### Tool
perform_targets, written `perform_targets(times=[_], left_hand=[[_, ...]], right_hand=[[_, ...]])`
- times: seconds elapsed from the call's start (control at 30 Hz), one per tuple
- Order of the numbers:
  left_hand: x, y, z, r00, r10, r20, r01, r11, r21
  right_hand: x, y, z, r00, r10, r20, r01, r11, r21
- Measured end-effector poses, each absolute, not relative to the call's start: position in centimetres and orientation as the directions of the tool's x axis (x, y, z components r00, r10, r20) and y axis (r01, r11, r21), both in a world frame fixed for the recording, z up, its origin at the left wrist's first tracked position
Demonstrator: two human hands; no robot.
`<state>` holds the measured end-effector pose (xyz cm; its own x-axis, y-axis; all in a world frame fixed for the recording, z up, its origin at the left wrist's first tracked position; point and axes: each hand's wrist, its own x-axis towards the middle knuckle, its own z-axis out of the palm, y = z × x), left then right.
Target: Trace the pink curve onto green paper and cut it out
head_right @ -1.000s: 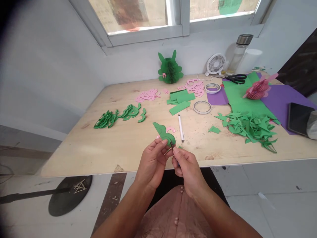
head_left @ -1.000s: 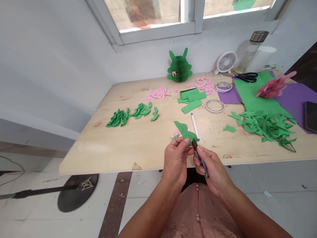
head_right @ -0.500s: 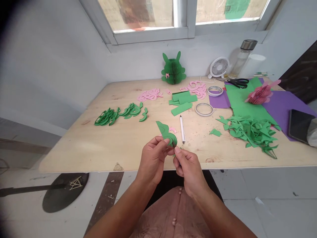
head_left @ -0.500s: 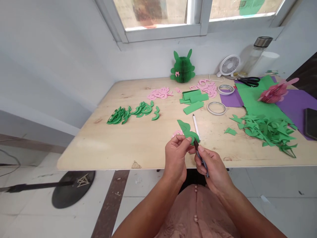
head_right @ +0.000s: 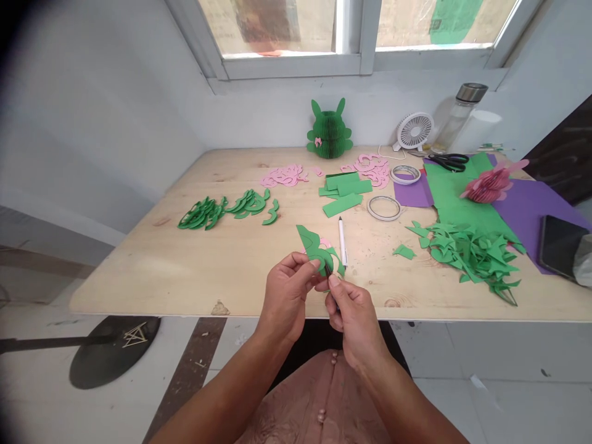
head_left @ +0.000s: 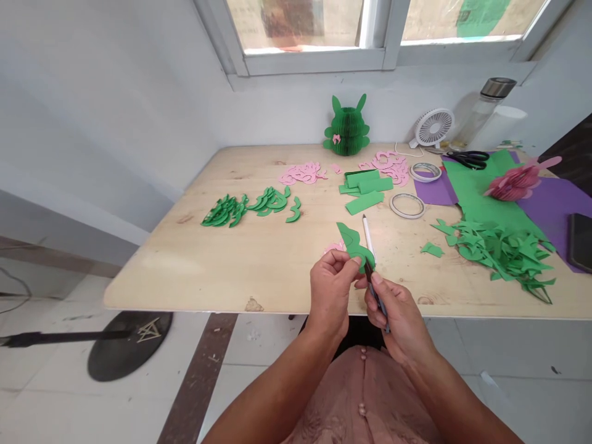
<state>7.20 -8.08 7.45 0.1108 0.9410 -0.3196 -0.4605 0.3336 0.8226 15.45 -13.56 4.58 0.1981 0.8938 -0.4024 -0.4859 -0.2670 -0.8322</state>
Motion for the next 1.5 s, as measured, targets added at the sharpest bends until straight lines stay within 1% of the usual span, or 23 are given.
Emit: perform_targets(times=[0.3, 0.93, 1.23, 1.5], left_hand=[[7.27, -7.98, 7.52, 0.107, 0.943, -0.316, -0.422, 0.331, 0.844], [7.12, -8.07, 7.75, 0.11, 0.944, -0.31, -0.435, 0.326, 0.839], [7.02, -7.77, 7.93, 0.154, 0.941, -0.3, -0.451, 0.337, 0.826], [6.84, -7.76, 7.85, 0.154, 0.94, -0.303, -0.413, 0.34, 0.845]], right_hand=[[15.58, -13.68, 4.3, 0.2, 0.897, -0.394, -0.47, -0.265, -0.842], [15.53, -13.64, 4.58, 0.21, 0.9, -0.382, -0.457, -0.255, -0.852], [15.64, -13.47, 4.51, 0.223, 0.896, -0.385, -0.445, -0.258, -0.858], [15.79, -13.48, 4.2, 0.235, 0.894, -0.381, -0.422, -0.26, -0.869]])
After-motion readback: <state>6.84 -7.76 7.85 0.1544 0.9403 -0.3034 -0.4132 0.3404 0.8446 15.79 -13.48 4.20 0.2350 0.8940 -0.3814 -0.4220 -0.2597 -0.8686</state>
